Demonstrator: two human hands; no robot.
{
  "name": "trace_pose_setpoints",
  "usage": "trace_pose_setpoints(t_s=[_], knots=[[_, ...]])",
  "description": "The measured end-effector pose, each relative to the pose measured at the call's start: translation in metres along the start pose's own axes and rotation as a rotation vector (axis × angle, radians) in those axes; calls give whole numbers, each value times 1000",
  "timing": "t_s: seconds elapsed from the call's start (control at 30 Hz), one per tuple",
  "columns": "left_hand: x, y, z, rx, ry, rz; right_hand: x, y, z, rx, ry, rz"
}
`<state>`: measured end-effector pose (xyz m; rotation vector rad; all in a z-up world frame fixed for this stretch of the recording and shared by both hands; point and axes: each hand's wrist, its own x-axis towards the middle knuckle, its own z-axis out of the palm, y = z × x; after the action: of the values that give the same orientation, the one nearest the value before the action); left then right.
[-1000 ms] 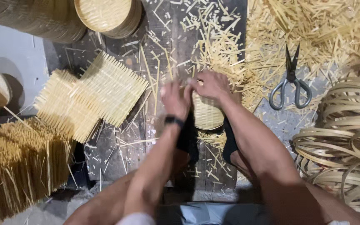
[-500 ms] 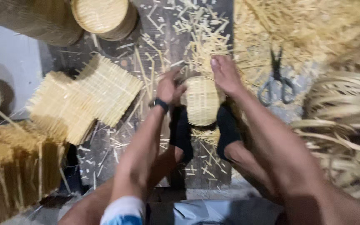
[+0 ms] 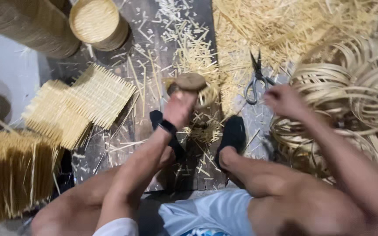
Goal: The person sits on the floor and repeatedly trims the edges of woven bamboo basket bases using shears. They place each finished base onto a growing stack to the left.
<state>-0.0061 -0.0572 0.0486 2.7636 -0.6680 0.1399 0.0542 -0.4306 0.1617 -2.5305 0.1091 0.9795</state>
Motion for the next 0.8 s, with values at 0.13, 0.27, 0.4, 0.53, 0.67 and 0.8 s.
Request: trace_pose_setpoints(t_s=[0.13, 0.27, 0.4, 0.53, 0.67, 0.8], knots=[[-62, 19, 20, 50, 12, 40, 46, -26, 87, 123, 108, -394], [-86, 14, 4, -163, -188, -459, 75, -86, 138, 19, 313, -774], [-72, 5, -19, -191, 283, -644, 104, -151, 171, -171, 334, -1067], [-61, -6, -33, -396, 356, -789, 112, -168, 183, -328, 236, -937], [-51, -19, -26, -435, 542, -818, 103, -155, 185, -298, 363, -927], [-37, -20, -17, -503, 487, -849, 100, -152, 195, -319, 285, -733]])
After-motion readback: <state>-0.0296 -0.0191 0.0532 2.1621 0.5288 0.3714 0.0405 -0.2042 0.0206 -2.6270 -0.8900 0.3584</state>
